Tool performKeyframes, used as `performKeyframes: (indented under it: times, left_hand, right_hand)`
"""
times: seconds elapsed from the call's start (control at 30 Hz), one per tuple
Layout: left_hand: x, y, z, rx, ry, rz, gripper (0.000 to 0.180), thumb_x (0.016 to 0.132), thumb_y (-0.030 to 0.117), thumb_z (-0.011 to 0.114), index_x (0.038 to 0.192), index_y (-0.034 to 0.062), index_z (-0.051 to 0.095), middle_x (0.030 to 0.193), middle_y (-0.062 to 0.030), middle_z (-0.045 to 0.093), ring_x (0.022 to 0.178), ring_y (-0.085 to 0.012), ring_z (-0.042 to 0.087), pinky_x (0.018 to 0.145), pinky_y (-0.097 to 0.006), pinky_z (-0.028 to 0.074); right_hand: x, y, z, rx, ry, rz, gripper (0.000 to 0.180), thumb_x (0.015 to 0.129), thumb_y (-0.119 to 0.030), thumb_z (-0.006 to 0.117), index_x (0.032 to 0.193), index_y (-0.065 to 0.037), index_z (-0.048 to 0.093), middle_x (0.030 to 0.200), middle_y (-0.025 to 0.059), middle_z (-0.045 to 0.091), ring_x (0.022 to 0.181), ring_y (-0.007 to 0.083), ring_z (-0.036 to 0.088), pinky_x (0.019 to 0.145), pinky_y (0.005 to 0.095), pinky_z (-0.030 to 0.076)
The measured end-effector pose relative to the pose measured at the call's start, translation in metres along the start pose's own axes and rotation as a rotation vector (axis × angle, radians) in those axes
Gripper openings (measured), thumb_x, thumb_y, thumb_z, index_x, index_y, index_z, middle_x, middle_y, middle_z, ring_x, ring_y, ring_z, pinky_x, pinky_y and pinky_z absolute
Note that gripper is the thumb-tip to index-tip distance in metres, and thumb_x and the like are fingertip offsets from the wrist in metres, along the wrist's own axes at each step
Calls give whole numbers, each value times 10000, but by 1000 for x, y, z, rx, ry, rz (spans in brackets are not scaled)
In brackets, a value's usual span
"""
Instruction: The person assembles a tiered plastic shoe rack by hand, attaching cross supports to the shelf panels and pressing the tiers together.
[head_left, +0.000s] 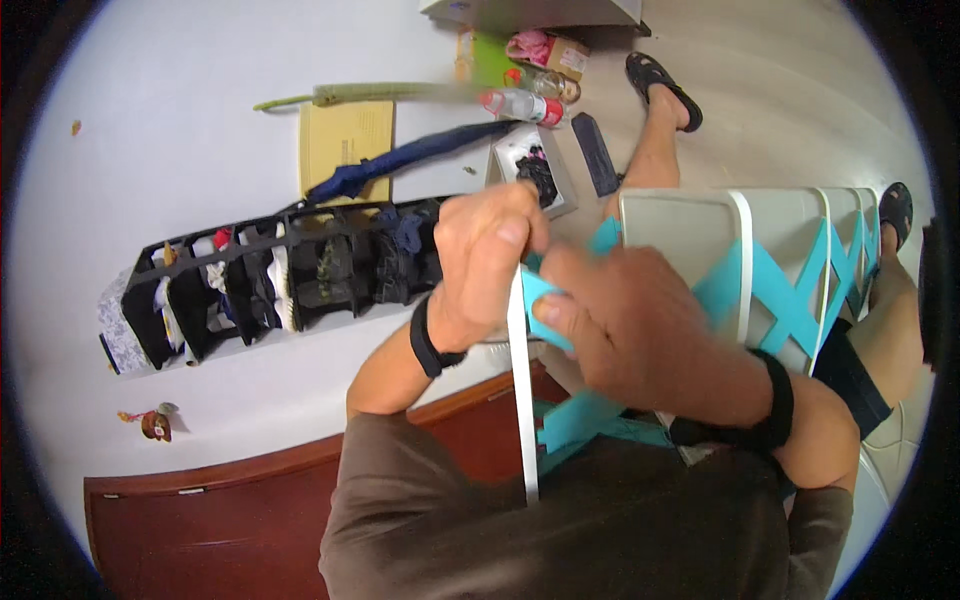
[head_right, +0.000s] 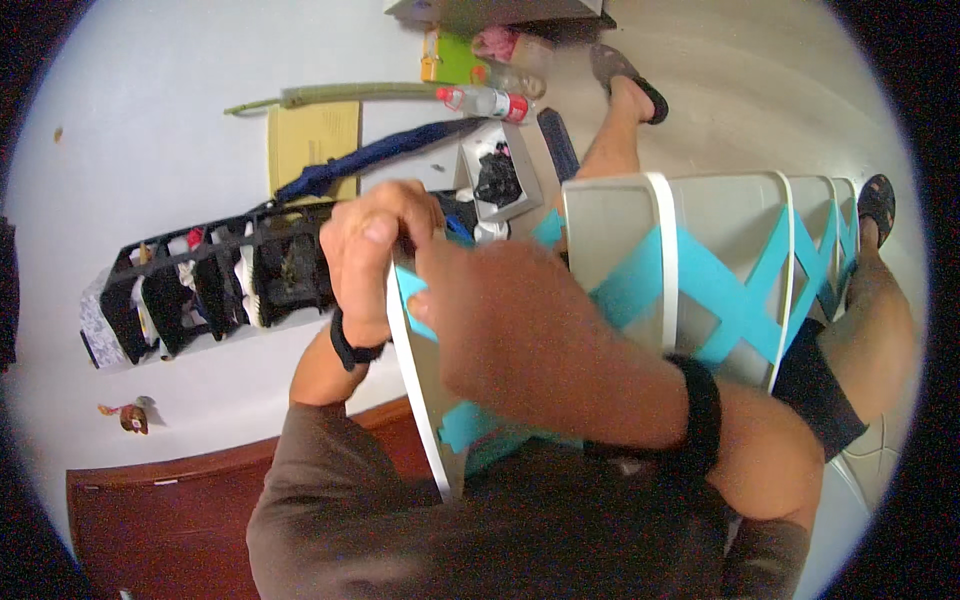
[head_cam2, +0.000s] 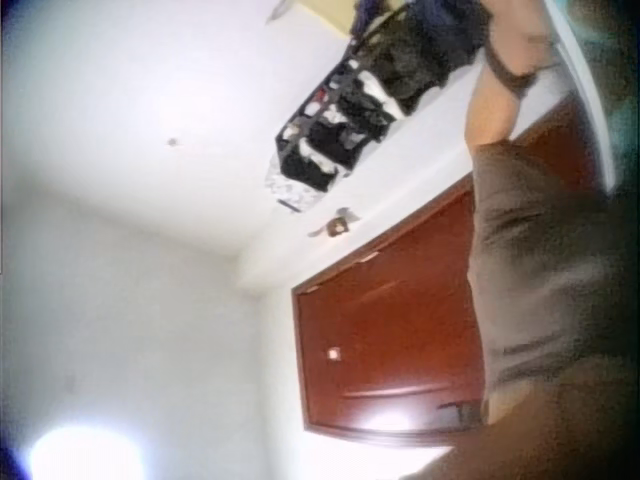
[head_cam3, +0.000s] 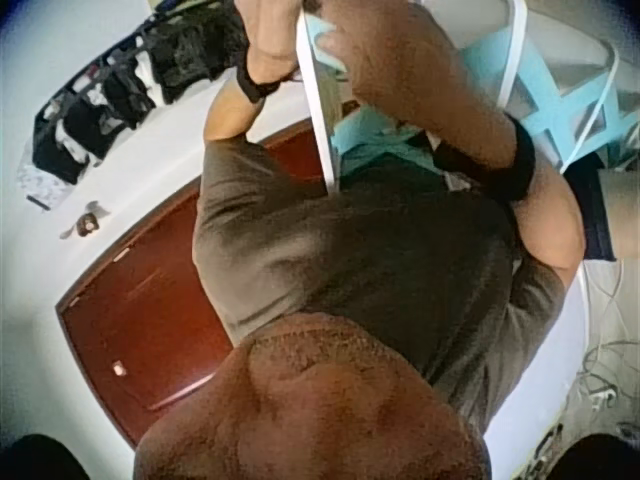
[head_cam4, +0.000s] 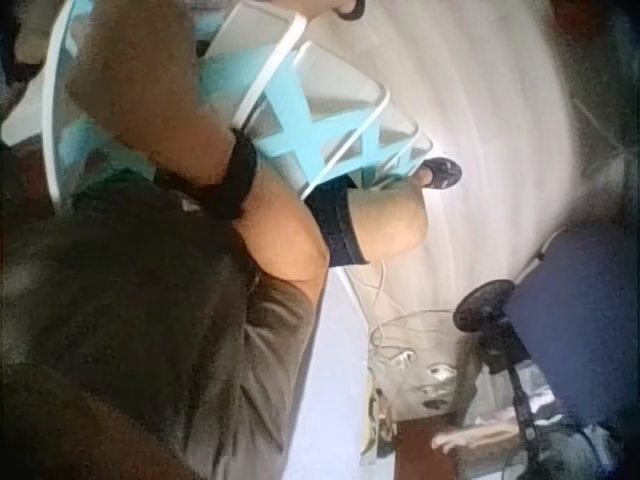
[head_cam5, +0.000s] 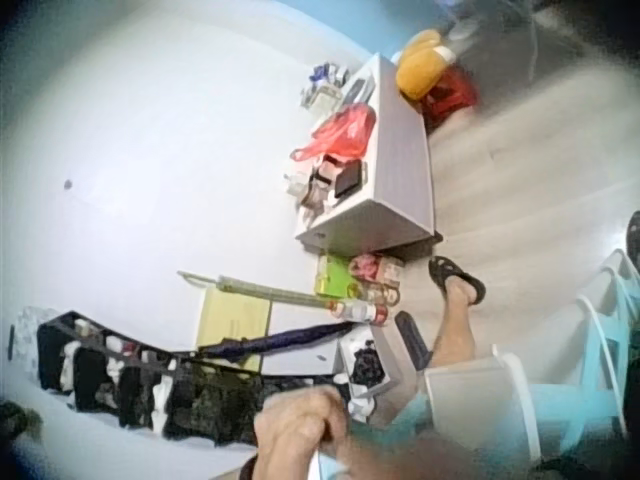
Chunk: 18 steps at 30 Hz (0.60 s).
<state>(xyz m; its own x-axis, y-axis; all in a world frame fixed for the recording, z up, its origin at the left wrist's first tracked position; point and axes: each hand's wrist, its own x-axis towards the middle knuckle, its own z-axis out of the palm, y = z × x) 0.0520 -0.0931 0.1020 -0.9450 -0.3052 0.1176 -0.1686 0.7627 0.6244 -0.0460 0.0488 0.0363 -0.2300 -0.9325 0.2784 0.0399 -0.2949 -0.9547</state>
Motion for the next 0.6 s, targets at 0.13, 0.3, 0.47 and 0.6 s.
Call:
performKeyframes:
  times: [0.13,0.3,0.47,0.6]
  left_hand:
    - [5,13,1,148,20,-28,479,959,333,315,703,3,549,606,-111,502,513,-218,492,498,-331,378]
    - [-9,10,5,40,81,-63,495,971,357,294,1154,-32,539,985,-209,601,881,-286,608,800,-372,466]
    - [-44,18,0,40,11,-88,695,945,453,353,1422,-44,263,1420,-212,364,1305,-313,379,1093,-403,276]
    - [-94,40,10,-174,49,-280,886,902,608,391,1467,-41,177,1529,-220,185,1420,-321,191,1147,-440,151]
  right_hand:
    - [7,0,-5,-65,51,-39,126,876,-145,551,841,-32,506,645,207,529,636,443,532,574,500,393]
    - [-5,-17,-10,-164,-24,35,160,835,-118,597,956,-19,566,810,210,595,738,420,557,651,475,425]
    - [-36,-29,-24,-493,122,-438,422,695,-74,678,1100,6,589,1099,129,572,939,310,549,786,390,444]
    - [-66,-27,-16,-557,-59,-523,434,679,-140,699,1077,4,602,1071,106,584,941,254,555,769,353,442]
